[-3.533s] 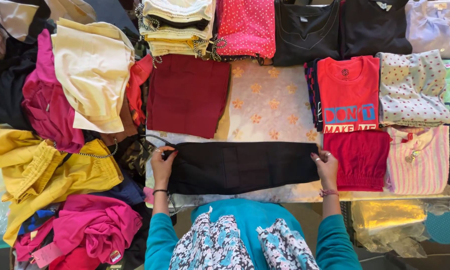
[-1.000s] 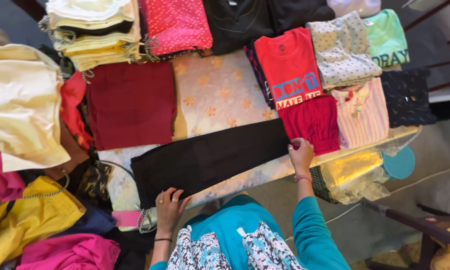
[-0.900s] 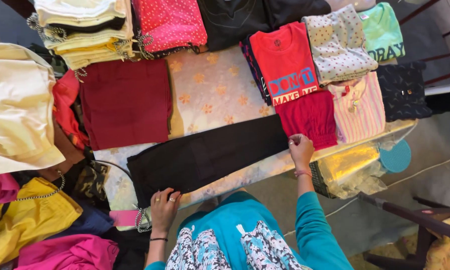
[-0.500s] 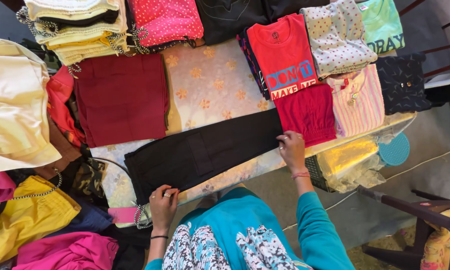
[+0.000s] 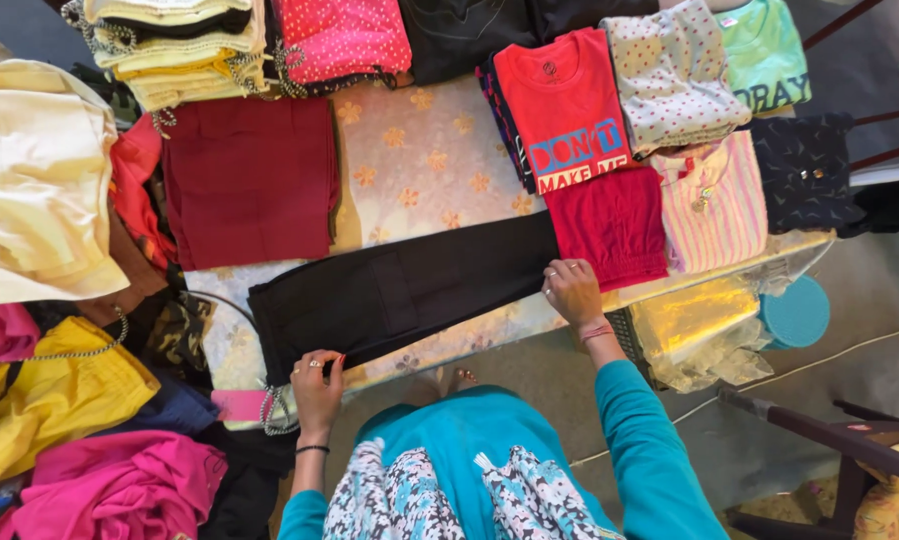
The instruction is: The person folds a black t-shirt and places it on a stack. They then fold a pair of black shorts, securing them with a chain accessory before stacking them. Next, they fold a pair of yellow shorts and place them on the table. Finally, the person unfolds a pink t-shirt and lays it flat on the table.
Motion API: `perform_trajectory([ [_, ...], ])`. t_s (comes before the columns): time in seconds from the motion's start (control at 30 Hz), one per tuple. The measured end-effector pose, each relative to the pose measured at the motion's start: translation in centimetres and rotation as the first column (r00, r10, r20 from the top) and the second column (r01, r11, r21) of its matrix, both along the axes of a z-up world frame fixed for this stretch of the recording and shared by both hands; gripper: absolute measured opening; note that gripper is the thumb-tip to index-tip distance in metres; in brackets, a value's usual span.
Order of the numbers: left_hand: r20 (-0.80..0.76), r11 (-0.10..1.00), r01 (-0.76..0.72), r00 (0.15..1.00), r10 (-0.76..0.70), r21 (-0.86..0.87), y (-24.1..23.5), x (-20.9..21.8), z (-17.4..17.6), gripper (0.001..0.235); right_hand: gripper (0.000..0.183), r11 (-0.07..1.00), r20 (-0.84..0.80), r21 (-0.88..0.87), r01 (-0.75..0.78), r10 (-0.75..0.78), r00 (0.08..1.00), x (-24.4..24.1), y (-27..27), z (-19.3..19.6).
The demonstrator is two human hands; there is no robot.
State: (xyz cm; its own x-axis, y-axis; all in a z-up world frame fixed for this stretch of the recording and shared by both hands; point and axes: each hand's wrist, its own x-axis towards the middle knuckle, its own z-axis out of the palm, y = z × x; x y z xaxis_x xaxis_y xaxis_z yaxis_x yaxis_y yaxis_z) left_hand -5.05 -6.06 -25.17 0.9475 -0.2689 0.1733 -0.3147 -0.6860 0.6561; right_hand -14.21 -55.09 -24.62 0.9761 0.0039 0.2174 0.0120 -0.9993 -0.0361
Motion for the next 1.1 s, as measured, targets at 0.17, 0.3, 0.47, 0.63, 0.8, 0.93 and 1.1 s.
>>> perform_trajectory([
  [0.17, 0.026, 0.999, 0.008, 1.0, -0.009, 0.034, 0.3, -1.0, -0.4, 0.007, 0.013, 0.997, 0.128, 0.051, 0.058, -0.064, 0.99, -2.0, 0.5, -0.5],
  [0.3, 0.074, 0.998, -0.035, 0.997, 0.032, 0.05, 0.0, -1.7, -0.3, 0.009, 0.011, 0.988, 0.128, 0.102, 0.119, -0.131, 0.983, -2.4, 1.2, -1.6],
  [0.47, 0.057, 0.992, -0.1, 0.994, 0.095, 0.083, -0.7, -2.0, 0.1, 0.015, 0.011, 0.962, 0.083, 0.148, 0.229, -0.243, 0.967, -1.1, 1.9, -1.7],
  [0.63, 0.058, 0.983, -0.13, 0.991, 0.123, 0.133, -6.6, 0.8, 1.1, 0.05, 0.049, 0.96, 0.03, 0.217, 0.178, -0.189, 0.982, 5.4, 9.3, 1.6],
  [0.8, 0.1, 0.973, -0.002, 0.995, -0.021, 0.229, -13.6, 3.8, -2.2, 0.072, 0.072, 0.902, -0.054, 0.418, -0.106, 0.142, 0.988, 10.0, 17.1, -0.7],
  [0.93, 0.05, 0.985, 0.005, 0.999, -0.014, 0.175, -11.5, 5.5, -1.6, 0.081, 0.079, 0.925, -0.068, 0.379, -0.029, 0.059, 0.996, 9.6, 13.6, -1.3],
  [1.1, 0.099, 0.883, -0.175, 0.984, 0.147, 0.435, -4.5, 7.1, -1.5, 0.073, 0.082, 0.899, -0.033, 0.26, 0.352, -0.356, 0.934, 7.7, 4.3, -3.6],
])
